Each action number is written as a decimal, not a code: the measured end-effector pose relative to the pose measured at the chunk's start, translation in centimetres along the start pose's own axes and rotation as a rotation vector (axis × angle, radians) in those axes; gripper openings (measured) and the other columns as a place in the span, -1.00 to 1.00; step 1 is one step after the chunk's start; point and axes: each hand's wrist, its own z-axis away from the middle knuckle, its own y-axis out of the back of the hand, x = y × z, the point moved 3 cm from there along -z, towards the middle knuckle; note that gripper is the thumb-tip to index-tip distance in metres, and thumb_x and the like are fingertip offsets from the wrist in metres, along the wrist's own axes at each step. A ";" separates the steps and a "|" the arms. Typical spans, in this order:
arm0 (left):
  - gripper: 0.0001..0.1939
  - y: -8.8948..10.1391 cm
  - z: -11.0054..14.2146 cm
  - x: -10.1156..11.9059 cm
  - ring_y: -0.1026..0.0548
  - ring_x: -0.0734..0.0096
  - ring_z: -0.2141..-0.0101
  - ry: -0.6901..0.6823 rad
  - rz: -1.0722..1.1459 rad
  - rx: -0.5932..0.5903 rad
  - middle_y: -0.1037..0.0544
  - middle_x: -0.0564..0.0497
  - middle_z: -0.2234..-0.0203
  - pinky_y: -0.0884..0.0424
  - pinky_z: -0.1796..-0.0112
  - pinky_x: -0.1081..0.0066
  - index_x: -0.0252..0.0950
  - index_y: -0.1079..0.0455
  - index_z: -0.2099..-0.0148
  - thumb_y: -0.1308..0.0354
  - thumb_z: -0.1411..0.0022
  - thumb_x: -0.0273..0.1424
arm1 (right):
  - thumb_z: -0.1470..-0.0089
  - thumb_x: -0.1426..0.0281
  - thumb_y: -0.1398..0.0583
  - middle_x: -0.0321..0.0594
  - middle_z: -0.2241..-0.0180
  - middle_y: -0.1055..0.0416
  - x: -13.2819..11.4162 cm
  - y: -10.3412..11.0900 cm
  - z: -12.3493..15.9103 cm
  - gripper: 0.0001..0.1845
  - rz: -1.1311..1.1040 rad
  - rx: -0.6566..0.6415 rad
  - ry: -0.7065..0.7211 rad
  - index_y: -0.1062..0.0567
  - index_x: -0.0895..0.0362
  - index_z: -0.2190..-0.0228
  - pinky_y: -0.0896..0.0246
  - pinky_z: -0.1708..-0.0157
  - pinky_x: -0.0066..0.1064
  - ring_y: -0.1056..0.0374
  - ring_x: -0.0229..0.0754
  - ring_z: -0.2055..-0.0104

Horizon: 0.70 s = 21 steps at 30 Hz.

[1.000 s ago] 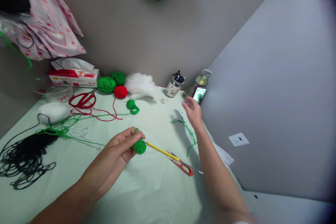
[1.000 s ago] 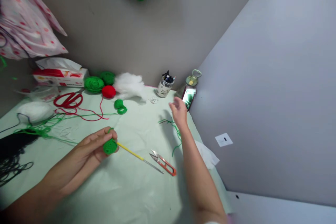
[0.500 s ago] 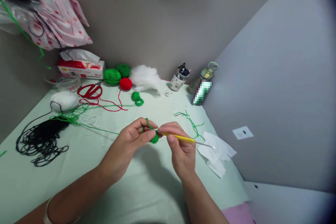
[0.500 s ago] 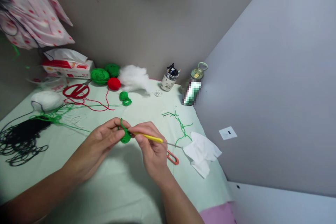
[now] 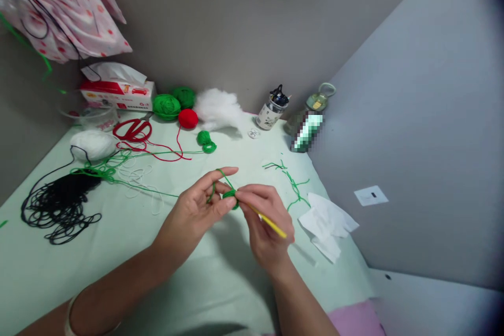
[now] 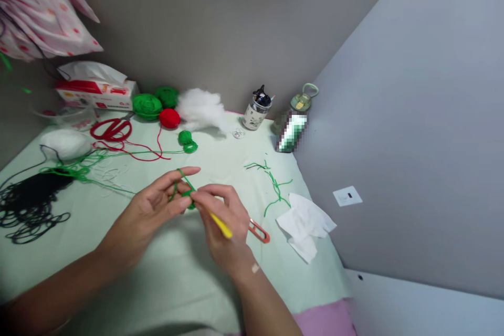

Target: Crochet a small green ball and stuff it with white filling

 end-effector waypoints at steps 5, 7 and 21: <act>-0.52 -0.4 -0.1 -0.5 -0.29 0.50 0.41 0.111 0.174 0.003 -0.44 0.08 0.36 -0.29 0.29 0.46 -0.12 -0.50 -0.18 -0.36 -0.21 -0.30 | -0.16 0.59 -0.24 -0.12 0.04 -0.54 -0.3 -0.4 1.2 -0.30 0.251 0.028 0.239 -0.41 -0.25 -0.22 -0.45 0.16 -0.08 -0.49 0.04 0.05; -0.54 -0.5 -0.2 -0.5 -0.17 0.55 0.50 0.216 0.283 -0.074 -0.38 0.11 0.45 -0.25 0.35 0.47 -0.19 -0.53 -0.15 -0.36 -0.19 -0.33 | -0.19 0.58 -0.22 -0.16 0.09 -0.57 -0.4 -0.1 0.8 -0.37 0.112 0.034 0.149 -0.46 -0.27 -0.16 -0.46 0.21 -0.10 -0.50 0.01 0.10; -0.64 -0.3 -0.3 -0.6 -0.43 0.25 0.03 0.115 0.108 -0.174 -0.56 0.01 0.14 -0.26 -0.02 0.34 -0.08 -0.52 -0.10 -0.33 -0.25 -0.27 | -0.24 0.36 -0.27 -0.20 0.27 -0.58 1.0 -0.3 -1.0 -0.87 -0.596 0.055 -0.322 -0.67 -0.02 0.25 -0.42 0.23 -0.26 -0.48 -0.13 0.22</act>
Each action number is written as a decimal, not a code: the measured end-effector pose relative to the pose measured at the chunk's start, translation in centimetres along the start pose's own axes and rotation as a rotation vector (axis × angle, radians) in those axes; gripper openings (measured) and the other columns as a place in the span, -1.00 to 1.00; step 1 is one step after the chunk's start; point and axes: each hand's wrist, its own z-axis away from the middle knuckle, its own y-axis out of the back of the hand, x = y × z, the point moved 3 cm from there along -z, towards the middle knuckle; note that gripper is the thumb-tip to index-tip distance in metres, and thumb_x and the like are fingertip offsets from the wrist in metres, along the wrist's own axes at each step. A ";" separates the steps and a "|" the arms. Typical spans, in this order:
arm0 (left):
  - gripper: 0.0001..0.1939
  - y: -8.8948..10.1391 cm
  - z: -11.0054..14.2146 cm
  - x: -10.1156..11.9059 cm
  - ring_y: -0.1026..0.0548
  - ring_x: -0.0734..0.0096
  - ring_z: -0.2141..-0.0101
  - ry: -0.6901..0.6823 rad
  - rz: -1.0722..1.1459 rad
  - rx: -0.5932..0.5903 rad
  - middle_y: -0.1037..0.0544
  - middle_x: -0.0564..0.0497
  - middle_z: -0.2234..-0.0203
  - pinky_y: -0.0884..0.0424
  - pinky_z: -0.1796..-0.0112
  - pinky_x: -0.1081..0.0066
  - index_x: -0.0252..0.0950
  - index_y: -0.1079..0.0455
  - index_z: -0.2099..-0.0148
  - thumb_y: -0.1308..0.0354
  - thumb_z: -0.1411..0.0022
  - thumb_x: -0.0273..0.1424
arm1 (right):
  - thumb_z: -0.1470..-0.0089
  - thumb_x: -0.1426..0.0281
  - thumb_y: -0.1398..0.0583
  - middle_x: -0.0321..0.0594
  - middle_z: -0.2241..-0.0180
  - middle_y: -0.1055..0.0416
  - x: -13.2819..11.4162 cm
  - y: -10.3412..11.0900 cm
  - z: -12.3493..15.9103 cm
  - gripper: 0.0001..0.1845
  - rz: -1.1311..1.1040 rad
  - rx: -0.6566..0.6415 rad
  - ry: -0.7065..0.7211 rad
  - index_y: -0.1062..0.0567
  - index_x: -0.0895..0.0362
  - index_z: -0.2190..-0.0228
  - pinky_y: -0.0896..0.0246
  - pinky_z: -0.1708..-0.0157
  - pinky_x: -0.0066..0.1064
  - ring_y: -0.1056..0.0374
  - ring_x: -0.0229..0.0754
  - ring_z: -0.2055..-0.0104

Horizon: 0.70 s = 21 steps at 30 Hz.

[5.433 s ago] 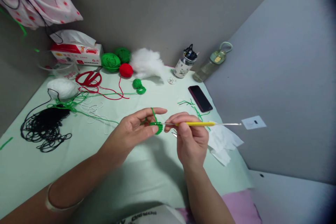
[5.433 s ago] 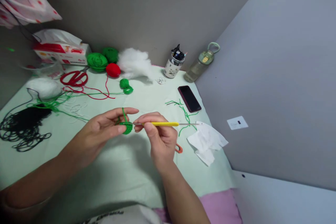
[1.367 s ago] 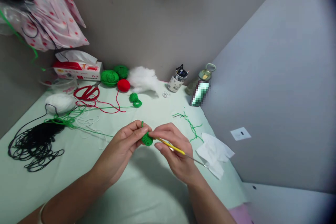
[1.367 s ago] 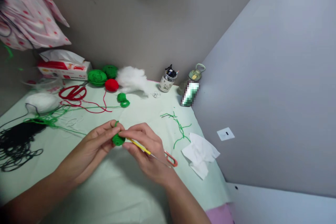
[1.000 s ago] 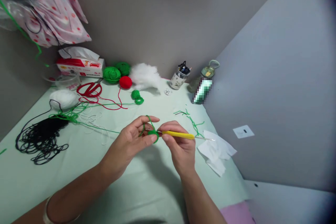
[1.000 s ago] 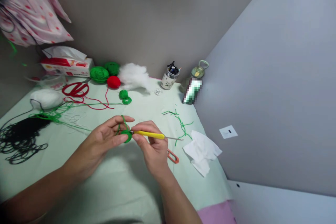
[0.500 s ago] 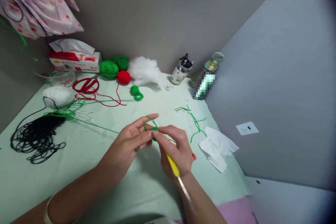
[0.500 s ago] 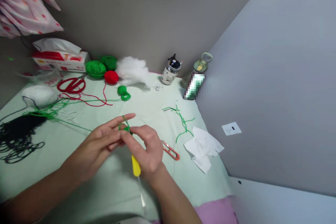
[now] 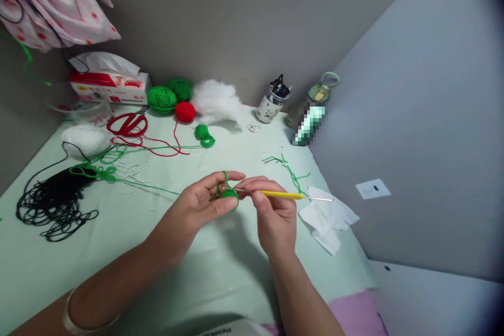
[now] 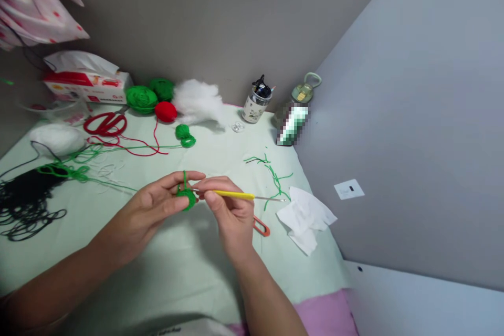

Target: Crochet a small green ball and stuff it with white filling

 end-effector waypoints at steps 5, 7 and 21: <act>-0.52 0.0 0.0 -0.1 -0.44 0.24 -0.02 0.005 0.013 0.046 -0.57 0.03 0.15 -0.24 -0.09 0.31 -0.04 -0.45 -0.20 -0.34 -0.24 -0.32 | -0.24 0.30 -0.27 -0.24 0.29 -0.58 0.5 0.3 0.2 -0.88 -0.024 0.024 -0.066 -0.66 -0.02 0.24 -0.42 0.24 -0.28 -0.48 -0.18 0.29; -0.49 -0.1 -0.1 0.0 -0.45 0.23 -0.01 0.020 0.047 0.027 -0.57 0.03 0.17 -0.23 -0.10 0.29 -0.06 -0.44 -0.23 -0.33 -0.23 -0.35 | -0.23 0.27 -0.27 -0.22 0.31 -0.57 0.5 0.4 0.2 -0.87 -0.026 0.027 -0.087 -0.65 0.00 0.26 -0.44 0.25 -0.27 -0.48 -0.17 0.30; -0.57 -0.2 0.1 0.2 -0.44 0.28 0.09 -0.003 -0.015 0.008 -0.55 0.02 0.20 -0.31 0.03 0.35 -0.08 -0.52 -0.13 -0.33 -0.20 -0.37 | -0.22 0.28 -0.27 -0.22 0.35 -0.56 -0.2 0.1 -0.2 -0.87 -0.064 0.000 -0.075 -0.65 0.00 0.31 -0.38 0.33 -0.31 -0.45 -0.17 0.33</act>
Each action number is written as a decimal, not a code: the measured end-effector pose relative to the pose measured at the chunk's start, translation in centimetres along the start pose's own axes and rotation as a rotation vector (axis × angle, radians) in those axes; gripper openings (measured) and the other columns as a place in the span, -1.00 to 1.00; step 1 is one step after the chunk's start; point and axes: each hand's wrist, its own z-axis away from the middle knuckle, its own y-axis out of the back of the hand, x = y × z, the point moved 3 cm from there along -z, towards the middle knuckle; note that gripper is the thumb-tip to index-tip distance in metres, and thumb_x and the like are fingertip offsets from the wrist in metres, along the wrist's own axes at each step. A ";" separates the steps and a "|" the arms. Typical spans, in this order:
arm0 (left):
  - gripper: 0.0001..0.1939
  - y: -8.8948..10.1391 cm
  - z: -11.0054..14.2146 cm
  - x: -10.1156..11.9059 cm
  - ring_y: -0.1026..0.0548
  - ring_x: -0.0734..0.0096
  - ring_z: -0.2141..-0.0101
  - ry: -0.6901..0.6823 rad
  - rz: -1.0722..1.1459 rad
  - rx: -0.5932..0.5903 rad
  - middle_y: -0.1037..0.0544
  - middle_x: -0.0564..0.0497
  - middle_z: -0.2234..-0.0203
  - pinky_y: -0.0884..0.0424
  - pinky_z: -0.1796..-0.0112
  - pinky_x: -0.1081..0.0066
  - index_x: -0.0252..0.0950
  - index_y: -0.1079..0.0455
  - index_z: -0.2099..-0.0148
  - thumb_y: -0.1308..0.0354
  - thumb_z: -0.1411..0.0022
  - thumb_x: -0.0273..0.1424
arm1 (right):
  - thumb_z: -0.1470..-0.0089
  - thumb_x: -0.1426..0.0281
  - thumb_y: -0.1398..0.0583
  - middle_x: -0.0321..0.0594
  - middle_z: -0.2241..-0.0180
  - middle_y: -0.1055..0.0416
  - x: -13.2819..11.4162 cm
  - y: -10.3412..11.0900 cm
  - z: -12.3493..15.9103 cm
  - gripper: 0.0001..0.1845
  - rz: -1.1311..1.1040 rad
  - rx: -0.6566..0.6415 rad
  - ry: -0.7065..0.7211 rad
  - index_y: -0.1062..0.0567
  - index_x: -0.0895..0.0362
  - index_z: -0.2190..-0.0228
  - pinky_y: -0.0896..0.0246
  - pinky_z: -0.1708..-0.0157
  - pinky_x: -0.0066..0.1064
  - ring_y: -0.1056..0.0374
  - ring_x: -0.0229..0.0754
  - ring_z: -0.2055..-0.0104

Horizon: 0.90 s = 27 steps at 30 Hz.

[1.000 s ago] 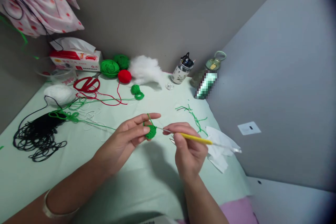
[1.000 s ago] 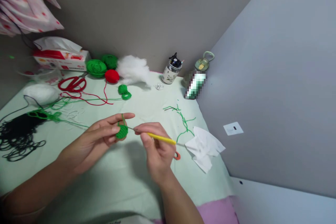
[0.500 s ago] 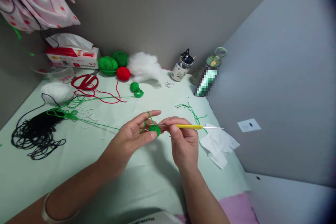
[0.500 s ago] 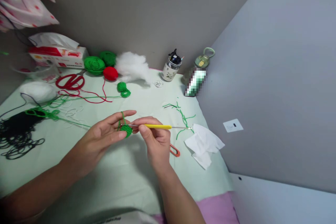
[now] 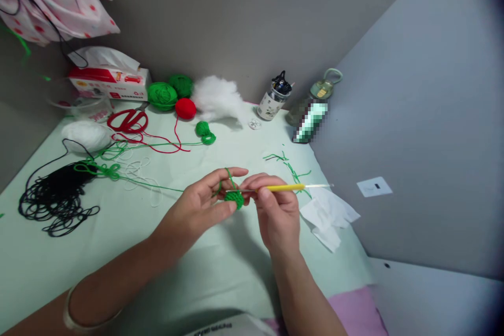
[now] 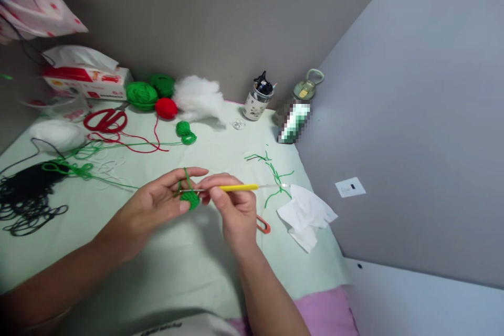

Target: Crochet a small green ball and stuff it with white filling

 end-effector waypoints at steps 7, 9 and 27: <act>-0.63 0.1 0.0 0.3 -0.50 0.37 0.21 -0.042 -0.070 0.063 -0.52 0.06 0.30 -0.41 0.07 0.40 -0.07 -0.55 -0.09 -0.36 -0.23 -0.27 | -0.23 0.30 -0.28 -0.23 0.31 -0.58 0.2 0.2 0.3 -0.89 0.042 0.064 0.007 -0.65 -0.02 0.27 -0.35 0.33 -0.34 -0.43 -0.20 0.32; -0.63 0.3 -0.1 0.4 -0.49 0.41 0.22 -0.051 -0.067 0.085 -0.49 0.08 0.31 -0.41 0.10 0.44 -0.07 -0.56 -0.07 -0.39 -0.20 -0.30 | -0.24 0.30 -0.28 -0.25 0.33 -0.58 0.2 0.3 0.1 -0.89 -0.025 0.066 -0.028 -0.64 0.00 0.28 -0.36 0.33 -0.37 -0.42 -0.23 0.36; -0.53 0.5 0.2 0.3 -0.43 0.38 0.19 -0.174 -0.265 0.224 -0.48 0.10 0.31 -0.30 0.01 0.37 -0.06 -0.51 -0.16 -0.36 -0.19 -0.38 | -0.24 0.60 -0.16 -0.10 0.13 -0.57 -1.7 -1.3 2.5 -0.62 1.028 -0.123 0.744 -0.52 0.01 0.00 -0.48 0.22 -0.24 -0.51 -0.08 0.10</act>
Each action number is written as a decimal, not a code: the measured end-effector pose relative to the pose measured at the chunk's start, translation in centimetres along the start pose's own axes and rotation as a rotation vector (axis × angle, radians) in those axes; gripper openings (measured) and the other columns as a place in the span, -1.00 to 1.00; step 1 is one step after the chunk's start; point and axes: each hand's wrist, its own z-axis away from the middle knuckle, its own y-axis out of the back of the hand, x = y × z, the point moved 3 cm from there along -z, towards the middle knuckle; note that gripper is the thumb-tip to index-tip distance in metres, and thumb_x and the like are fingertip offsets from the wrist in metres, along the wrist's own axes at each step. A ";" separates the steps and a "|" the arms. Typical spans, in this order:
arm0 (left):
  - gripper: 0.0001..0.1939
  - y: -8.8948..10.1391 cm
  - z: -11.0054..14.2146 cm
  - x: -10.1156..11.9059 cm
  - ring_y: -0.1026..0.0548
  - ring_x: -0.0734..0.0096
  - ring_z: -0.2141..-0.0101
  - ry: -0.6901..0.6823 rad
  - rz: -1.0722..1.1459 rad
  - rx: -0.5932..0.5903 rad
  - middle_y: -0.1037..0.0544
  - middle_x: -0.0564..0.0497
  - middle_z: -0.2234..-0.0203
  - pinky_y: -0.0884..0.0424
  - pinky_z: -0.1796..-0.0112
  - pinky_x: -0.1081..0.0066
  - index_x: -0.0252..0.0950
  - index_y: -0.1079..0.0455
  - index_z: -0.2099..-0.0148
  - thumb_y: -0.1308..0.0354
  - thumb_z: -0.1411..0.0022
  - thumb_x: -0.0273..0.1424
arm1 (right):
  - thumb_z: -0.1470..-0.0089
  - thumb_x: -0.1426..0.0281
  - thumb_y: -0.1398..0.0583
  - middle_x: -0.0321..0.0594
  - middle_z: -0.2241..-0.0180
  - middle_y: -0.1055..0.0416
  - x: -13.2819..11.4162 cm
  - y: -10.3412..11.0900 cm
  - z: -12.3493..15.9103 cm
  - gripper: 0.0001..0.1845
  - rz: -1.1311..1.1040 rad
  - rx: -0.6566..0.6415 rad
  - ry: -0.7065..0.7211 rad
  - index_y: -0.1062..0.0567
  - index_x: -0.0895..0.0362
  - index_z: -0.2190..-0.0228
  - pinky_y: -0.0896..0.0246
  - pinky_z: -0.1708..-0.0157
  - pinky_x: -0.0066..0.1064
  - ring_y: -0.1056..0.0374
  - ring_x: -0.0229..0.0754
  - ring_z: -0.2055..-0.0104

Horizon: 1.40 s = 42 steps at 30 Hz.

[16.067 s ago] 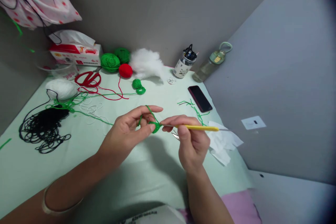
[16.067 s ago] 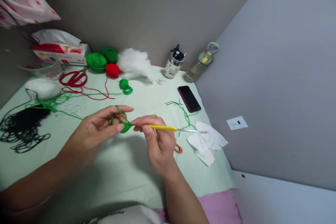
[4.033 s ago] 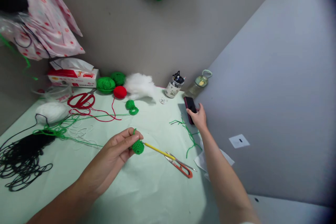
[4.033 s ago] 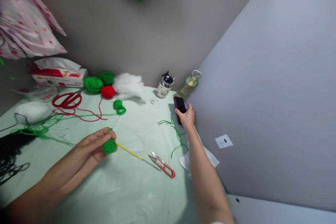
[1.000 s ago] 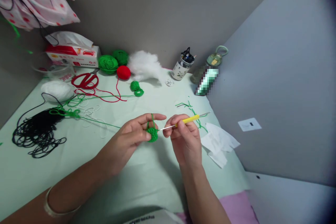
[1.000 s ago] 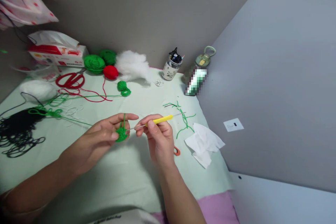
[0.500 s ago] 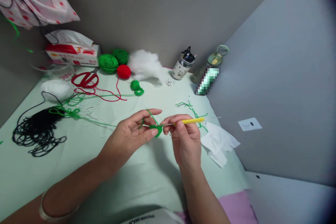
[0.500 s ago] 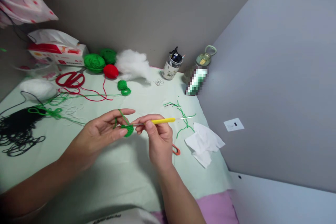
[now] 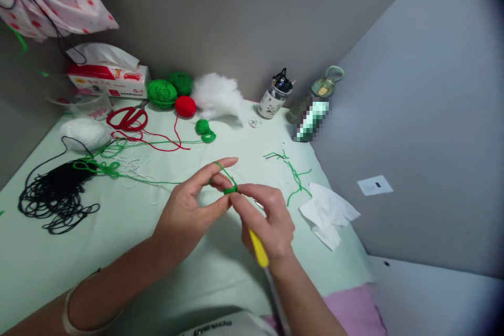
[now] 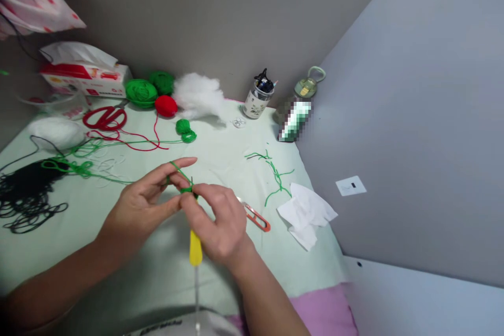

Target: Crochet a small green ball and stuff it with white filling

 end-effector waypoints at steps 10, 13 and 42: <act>-0.59 -0.2 -0.6 -0.2 -0.38 0.51 0.29 0.216 0.399 -0.190 -0.47 0.09 0.35 -0.30 0.20 0.51 -0.10 -0.56 -0.10 -0.40 -0.18 -0.36 | -0.31 0.41 -0.16 -0.19 0.33 -0.54 2.3 -0.3 -0.8 -0.82 -0.763 0.196 -0.528 -0.60 0.04 0.25 -0.42 0.42 -0.30 -0.45 -0.18 0.35; -0.59 -0.3 -0.3 -0.3 -0.41 0.46 0.22 0.152 0.318 -0.192 -0.49 0.08 0.31 -0.32 0.12 0.47 -0.05 -0.56 -0.11 -0.39 -0.21 -0.34 | -0.28 0.44 -0.21 -0.18 0.26 -0.58 2.0 -0.6 -0.9 -0.83 -0.714 0.149 -0.496 -0.63 0.02 0.22 -0.46 0.28 -0.25 -0.49 -0.12 0.19; -0.55 -0.1 -0.4 -0.2 -0.42 0.41 0.24 0.120 0.215 -0.209 -0.43 0.09 0.33 -0.38 0.13 0.42 -0.07 -0.55 -0.10 -0.43 -0.14 -0.33 | -0.23 0.27 -0.26 -0.24 0.38 -0.53 3.2 -1.2 -0.9 -0.84 -1.065 0.145 -0.793 -0.55 0.09 0.34 -0.35 0.42 -0.40 -0.38 -0.28 0.45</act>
